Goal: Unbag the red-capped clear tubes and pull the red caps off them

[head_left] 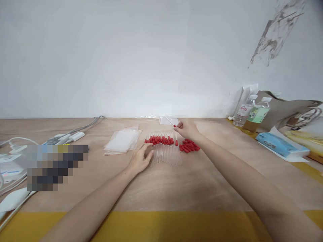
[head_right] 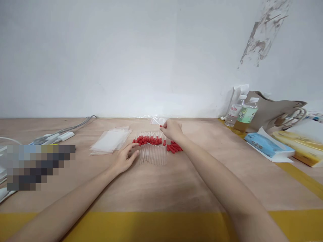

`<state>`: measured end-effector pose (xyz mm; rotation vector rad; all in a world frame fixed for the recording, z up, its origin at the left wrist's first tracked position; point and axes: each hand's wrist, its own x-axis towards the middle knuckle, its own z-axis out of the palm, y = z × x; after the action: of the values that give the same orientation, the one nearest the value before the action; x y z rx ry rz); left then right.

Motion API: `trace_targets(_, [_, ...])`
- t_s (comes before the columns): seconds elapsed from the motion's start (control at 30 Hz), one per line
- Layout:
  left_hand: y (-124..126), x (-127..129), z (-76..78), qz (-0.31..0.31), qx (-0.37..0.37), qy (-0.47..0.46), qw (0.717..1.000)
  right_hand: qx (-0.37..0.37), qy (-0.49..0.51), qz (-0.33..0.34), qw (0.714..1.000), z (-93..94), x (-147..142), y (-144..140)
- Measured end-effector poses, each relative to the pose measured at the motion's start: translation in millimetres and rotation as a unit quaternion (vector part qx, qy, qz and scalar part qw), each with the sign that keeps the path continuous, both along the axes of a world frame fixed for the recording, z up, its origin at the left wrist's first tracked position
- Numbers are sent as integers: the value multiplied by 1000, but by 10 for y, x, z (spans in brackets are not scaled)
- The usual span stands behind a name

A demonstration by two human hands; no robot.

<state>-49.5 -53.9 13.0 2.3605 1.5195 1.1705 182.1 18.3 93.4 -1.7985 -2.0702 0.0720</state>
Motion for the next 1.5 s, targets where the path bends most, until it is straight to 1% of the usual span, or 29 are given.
trace_targets(0.03, [-10, 6, 10, 4, 17, 5, 1000, 74, 38, 61, 995, -46, 47, -136])
trace_targets(0.07, [-18, 14, 19, 5, 29, 8, 1000, 133, 59, 106, 984, -122, 91, -275])
trace_targets(0.17, [-38, 48, 35, -4, 51, 9, 999, 242, 22, 188, 952, -459, 175, -647])
trace_targets(0.23, [-60, 80, 41, -19, 68, 21, 997, 289, 7, 213, 933, -685, 180, -811])
trace_targets(0.27, [-77, 98, 43, -30, 82, 33, 996, 298, 7, 225, 928, -774, 171, -862])
trace_targets(0.3, [-96, 119, 45, -43, 102, 51, 993, 303, 12, 230, 925, -840, 156, -894])
trace_targets(0.37, [-137, 169, 42, -75, 158, 97, 980, 305, 24, 242, 921, -910, 122, -915])
trace_targets(0.43, [-172, 227, 31, -100, 215, 142, 961, 305, 32, 254, 917, -922, 91, -906])
trace_targets(0.5, [-189, 286, 12, -109, 258, 173, 944, 304, 34, 269, 913, -916, 68, -893])
trace_targets(0.57, [-189, 335, -10, -108, 283, 194, 933, 306, 35, 279, 910, -920, 46, -885])
trace_targets(0.67, [-180, 377, -31, -101, 301, 216, 923, 316, 30, 285, 904, -942, 12, -881])
trace_targets(0.77, [-188, 384, -28, -94, 299, 235, 920, 327, 19, 290, 899, -944, -14, -889])
trace_targets(0.93, [-232, 375, -7, -101, 268, 258, 923, 345, -14, 297, 891, -893, 6, -926])
trace_targets(1.07, [-250, 365, -14, -112, 261, 238, 929, 348, -43, 322, 880, -898, 40, -932])
trace_targets(1.2, [-270, 342, -13, -122, 242, 229, 935, 350, -45, 347, 869, -929, 60, -921])
trace_targets(1.37, [-306, 344, 18, -132, 235, 224, 937, 356, -48, 359, 861, -934, 90, -932])
trace_targets(1.5, [-308, 332, 0, -136, 228, 216, 940, 374, -64, 372, 847, -924, 142, -935])
